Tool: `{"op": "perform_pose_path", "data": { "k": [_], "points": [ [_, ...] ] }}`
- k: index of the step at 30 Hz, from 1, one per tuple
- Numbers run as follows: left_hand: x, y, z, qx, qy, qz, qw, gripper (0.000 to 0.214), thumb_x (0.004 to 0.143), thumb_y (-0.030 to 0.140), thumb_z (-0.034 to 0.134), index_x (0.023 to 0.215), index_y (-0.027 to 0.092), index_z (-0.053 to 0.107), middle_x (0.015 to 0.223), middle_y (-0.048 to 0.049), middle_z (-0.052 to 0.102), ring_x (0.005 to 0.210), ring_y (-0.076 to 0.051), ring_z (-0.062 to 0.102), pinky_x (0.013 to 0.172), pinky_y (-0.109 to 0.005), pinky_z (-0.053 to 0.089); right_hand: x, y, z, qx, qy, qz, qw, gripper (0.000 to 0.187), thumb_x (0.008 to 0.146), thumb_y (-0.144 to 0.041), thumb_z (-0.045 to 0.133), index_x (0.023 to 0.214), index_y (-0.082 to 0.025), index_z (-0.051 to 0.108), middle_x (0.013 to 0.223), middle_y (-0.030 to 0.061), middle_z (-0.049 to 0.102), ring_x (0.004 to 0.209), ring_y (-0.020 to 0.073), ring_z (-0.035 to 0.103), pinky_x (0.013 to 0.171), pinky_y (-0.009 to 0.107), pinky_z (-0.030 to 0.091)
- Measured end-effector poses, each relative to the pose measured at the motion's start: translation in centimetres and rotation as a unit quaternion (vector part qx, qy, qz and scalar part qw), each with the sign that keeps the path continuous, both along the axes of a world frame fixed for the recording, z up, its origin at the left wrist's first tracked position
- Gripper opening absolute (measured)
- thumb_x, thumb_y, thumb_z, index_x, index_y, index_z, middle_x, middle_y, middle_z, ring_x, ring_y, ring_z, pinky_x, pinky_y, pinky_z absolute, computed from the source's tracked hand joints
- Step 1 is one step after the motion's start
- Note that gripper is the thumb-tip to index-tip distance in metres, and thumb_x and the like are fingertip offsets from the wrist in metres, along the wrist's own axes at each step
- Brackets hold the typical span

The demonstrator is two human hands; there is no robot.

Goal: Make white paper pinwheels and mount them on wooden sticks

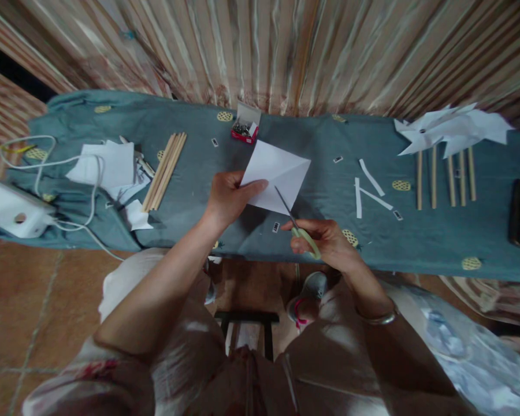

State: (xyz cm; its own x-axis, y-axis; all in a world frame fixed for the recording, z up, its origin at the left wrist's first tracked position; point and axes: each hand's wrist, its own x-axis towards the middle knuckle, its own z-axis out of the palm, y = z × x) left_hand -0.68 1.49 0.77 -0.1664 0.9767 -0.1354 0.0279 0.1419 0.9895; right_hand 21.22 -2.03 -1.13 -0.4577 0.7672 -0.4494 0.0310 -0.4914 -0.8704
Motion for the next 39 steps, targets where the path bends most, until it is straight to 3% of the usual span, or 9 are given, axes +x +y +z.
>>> {"op": "perform_pose_path", "data": {
  "k": [8,18,25,31,36,39],
  "points": [
    [0.1,-0.1,0.1,0.0,-0.001,0.003,1.0,0.02,0.066,0.034,0.08,0.073,0.015,0.077,0.071,-0.002,0.073,0.062,-0.015,0.062,0.056,-0.025,0.046,-0.3,0.0,0.2,-0.003,0.01,-0.018,1.0,0.04,0.056,-0.038,0.09,0.088,-0.019,0.078,0.056,-0.0035,0.063,0.05,0.01,0.057,0.056,0.028,0.055],
    [0.2,-0.2,0.3,-0.014,-0.006,0.004,1.0,0.021,0.065,0.032,0.08,0.074,0.014,0.077,0.073,-0.0019,0.073,0.064,-0.016,0.063,0.059,-0.025,0.047,-0.4,0.1,0.0,-0.017,0.019,-0.019,0.999,0.036,0.056,-0.034,0.09,0.086,-0.019,0.077,0.054,-0.0041,0.062,0.05,0.0092,0.056,0.054,0.026,0.052],
    [-0.4,0.2,-0.2,0.007,-0.019,0.015,1.0,0.02,0.064,0.033,0.081,0.068,0.015,0.075,0.065,-0.0008,0.07,0.06,-0.014,0.061,0.056,-0.024,0.046,0.2,0.0,0.5,0.034,-0.01,0.046,0.998,0.039,0.06,-0.037,0.088,0.091,-0.017,0.075,0.063,-0.0016,0.067,0.057,0.0111,0.061,0.058,0.025,0.05],
    [-1.1,0.3,0.1,0.012,-0.048,0.03,0.998,0.015,0.061,0.029,0.081,0.067,0.017,0.076,0.067,-0.0017,0.072,0.058,-0.014,0.061,0.057,-0.025,0.048,2.3,0.3,1.2,0.009,-0.049,0.078,0.996,0.046,0.057,-0.043,0.09,0.092,-0.018,0.074,0.063,-0.0012,0.066,0.055,0.0119,0.061,0.055,0.024,0.051],
    [-1.4,-0.1,0.3,-0.003,-0.036,0.027,0.999,0.019,0.058,0.033,0.082,0.067,0.017,0.077,0.071,-0.0039,0.074,0.061,-0.017,0.063,0.056,-0.027,0.048,4.5,0.8,1.9,0.068,-0.052,0.057,0.995,0.052,0.063,-0.057,0.084,0.094,-0.017,0.074,0.063,0.0007,0.067,0.054,0.0113,0.057,0.052,0.024,0.048],
    [-1.2,-0.4,0.3,-0.02,-0.032,-0.001,0.999,0.024,0.058,0.034,0.082,0.073,0.016,0.077,0.074,-0.0043,0.075,0.064,-0.018,0.064,0.059,-0.027,0.049,4.7,1.2,1.9,0.134,-0.053,-0.024,0.989,0.051,0.063,-0.057,0.084,0.095,-0.018,0.074,0.067,0.0011,0.07,0.055,0.0112,0.058,0.055,0.024,0.049]
  ]
}}
